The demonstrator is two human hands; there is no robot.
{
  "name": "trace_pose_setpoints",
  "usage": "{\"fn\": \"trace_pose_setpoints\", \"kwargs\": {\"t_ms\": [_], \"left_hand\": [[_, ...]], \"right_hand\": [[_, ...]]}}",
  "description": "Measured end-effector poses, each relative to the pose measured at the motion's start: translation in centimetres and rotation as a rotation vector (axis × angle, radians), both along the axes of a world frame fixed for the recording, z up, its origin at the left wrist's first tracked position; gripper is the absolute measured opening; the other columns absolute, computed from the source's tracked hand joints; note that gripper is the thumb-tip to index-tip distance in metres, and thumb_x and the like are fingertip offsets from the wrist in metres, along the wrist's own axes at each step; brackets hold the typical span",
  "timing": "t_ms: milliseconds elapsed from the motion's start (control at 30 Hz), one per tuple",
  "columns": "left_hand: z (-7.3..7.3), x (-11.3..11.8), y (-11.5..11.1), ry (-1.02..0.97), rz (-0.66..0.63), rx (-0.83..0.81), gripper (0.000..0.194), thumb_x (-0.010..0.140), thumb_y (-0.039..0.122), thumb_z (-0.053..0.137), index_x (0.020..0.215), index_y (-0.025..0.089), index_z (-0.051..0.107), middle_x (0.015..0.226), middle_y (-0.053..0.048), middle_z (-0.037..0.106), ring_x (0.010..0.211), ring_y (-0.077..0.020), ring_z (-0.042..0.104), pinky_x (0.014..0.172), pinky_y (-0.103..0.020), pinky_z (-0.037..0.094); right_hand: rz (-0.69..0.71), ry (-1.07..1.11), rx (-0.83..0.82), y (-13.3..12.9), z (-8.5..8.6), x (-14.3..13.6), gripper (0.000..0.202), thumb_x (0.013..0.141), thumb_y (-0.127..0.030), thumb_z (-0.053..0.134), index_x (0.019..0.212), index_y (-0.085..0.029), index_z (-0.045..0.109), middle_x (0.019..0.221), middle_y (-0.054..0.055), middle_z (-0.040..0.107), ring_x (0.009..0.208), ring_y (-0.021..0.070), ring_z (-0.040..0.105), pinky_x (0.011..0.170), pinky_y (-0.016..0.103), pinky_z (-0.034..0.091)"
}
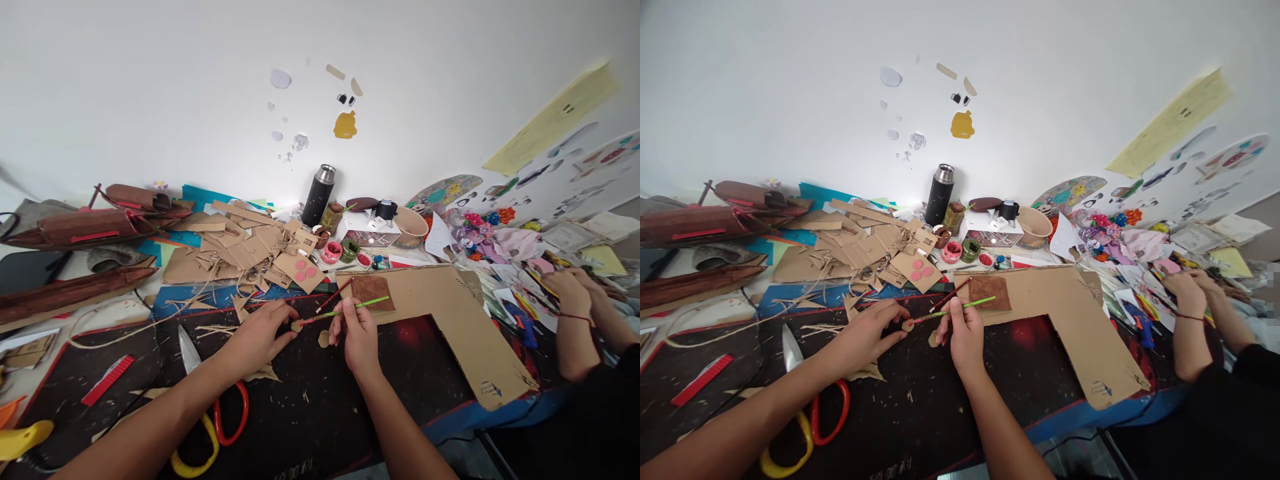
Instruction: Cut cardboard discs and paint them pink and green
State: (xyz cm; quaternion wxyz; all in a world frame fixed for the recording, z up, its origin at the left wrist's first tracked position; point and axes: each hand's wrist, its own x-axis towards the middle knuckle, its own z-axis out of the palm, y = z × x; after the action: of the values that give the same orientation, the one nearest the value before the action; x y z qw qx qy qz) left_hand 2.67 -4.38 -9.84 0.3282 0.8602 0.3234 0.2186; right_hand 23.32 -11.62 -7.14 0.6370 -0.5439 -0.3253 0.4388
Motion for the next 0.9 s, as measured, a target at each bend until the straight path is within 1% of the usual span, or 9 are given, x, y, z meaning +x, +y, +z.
{"fn": "trace_pose_setpoints", "kwargs": {"t_ms": [200, 267, 433, 533, 567, 633, 700, 833, 900], "left_hand": [[0.1, -0.1, 0.2, -0.017, 0.016, -0.033, 0.019, 0.092, 0.027, 0.064, 0.111, 0.024, 0.064, 0.110, -0.007, 0.069, 0.107, -0.0276, 0.066, 0.097, -0.041, 0.053], [0.4, -0.2, 0.3, -0.025, 0.025, -0.082, 0.022, 0.093, 0.029, 0.062, 0.114, 0.024, 0.065, 0.108, -0.007, 0.069, 0.102, -0.0267, 0.066, 0.093, -0.040, 0.054], [1.9, -0.8, 0.9, -0.040, 0.028, -0.297, 0.033, 0.093, 0.039, 0.059, 0.122, 0.023, 0.063, 0.097, -0.005, 0.069, 0.087, -0.0233, 0.067, 0.079, -0.035, 0.056], [3.0, -1.3, 2.2, -0.041, -0.001, -0.376, 0.040, 0.092, 0.050, 0.061, 0.122, 0.024, 0.062, 0.098, -0.004, 0.070, 0.086, -0.0234, 0.068, 0.076, -0.035, 0.056], [3.3, -1.3, 2.9, -0.040, 0.030, -0.358, 0.040, 0.092, 0.052, 0.061, 0.120, 0.024, 0.062, 0.098, -0.004, 0.071, 0.085, -0.0236, 0.068, 0.075, -0.035, 0.055], [3.7, -1.1, 4.4, -0.017, 0.162, -0.232, 0.037, 0.092, 0.050, 0.060, 0.118, 0.024, 0.063, 0.094, -0.004, 0.070, 0.085, -0.0247, 0.067, 0.077, -0.036, 0.054], [3.7, -0.5, 5.7, 0.030, 0.240, -0.132, 0.033, 0.091, 0.048, 0.059, 0.112, 0.022, 0.063, 0.093, -0.005, 0.070, 0.084, -0.0258, 0.068, 0.076, -0.037, 0.053], [2.8, 1.9, 7.3, 0.120, 0.237, 0.024, 0.026, 0.089, 0.042, 0.065, 0.105, 0.022, 0.063, 0.107, -0.009, 0.071, 0.097, -0.0288, 0.070, 0.087, -0.040, 0.055], [2.3, 3.0, 7.6, 0.146, 0.241, 0.081, 0.024, 0.090, 0.040, 0.067, 0.104, 0.021, 0.062, 0.108, -0.010, 0.071, 0.102, -0.0298, 0.069, 0.091, -0.041, 0.055]], "right_hand": [[-0.002, -0.009, -0.001, 0.0, -0.1, 0.1, 0.049, 0.092, -0.067, 0.069, 0.083, -0.019, 0.063, 0.047, -0.007, 0.055, 0.034, 0.0115, 0.054, 0.035, 0.019, 0.037], [-0.009, -0.009, 0.007, 0.0, 0.0, 0.3, 0.049, 0.092, -0.067, 0.069, 0.083, -0.020, 0.063, 0.047, -0.007, 0.054, 0.034, 0.0114, 0.054, 0.035, 0.019, 0.037], [-0.025, 0.013, 0.050, 0.4, 0.3, 1.1, 0.046, 0.095, -0.064, 0.069, 0.083, -0.020, 0.063, 0.049, -0.007, 0.054, 0.036, 0.0108, 0.055, 0.035, 0.018, 0.037], [-0.044, 0.036, 0.063, 0.8, 0.0, 1.6, 0.046, 0.094, -0.064, 0.069, 0.082, -0.020, 0.062, 0.049, -0.007, 0.054, 0.035, 0.0108, 0.054, 0.035, 0.018, 0.037], [-0.052, 0.046, 0.063, 0.9, -0.2, 1.6, 0.046, 0.094, -0.064, 0.069, 0.082, -0.020, 0.063, 0.049, -0.008, 0.054, 0.035, 0.0108, 0.054, 0.035, 0.018, 0.037], [-0.067, 0.069, 0.065, 1.1, -0.8, 1.8, 0.047, 0.093, -0.066, 0.070, 0.082, -0.020, 0.062, 0.048, -0.008, 0.053, 0.035, 0.0108, 0.054, 0.034, 0.018, 0.037], [-0.084, 0.094, 0.065, 1.1, -1.3, 1.9, 0.048, 0.092, -0.066, 0.071, 0.081, -0.020, 0.062, 0.048, -0.008, 0.053, 0.034, 0.0107, 0.053, 0.034, 0.018, 0.036], [-0.088, 0.132, 0.059, 1.0, -1.7, 2.1, 0.048, 0.090, -0.067, 0.072, 0.081, -0.020, 0.062, 0.048, -0.008, 0.052, 0.034, 0.0105, 0.052, 0.034, 0.017, 0.035], [-0.081, 0.137, 0.052, 0.9, -1.6, 2.3, 0.050, 0.089, -0.068, 0.073, 0.081, -0.020, 0.062, 0.047, -0.008, 0.052, 0.034, 0.0106, 0.052, 0.034, 0.018, 0.036]]}}
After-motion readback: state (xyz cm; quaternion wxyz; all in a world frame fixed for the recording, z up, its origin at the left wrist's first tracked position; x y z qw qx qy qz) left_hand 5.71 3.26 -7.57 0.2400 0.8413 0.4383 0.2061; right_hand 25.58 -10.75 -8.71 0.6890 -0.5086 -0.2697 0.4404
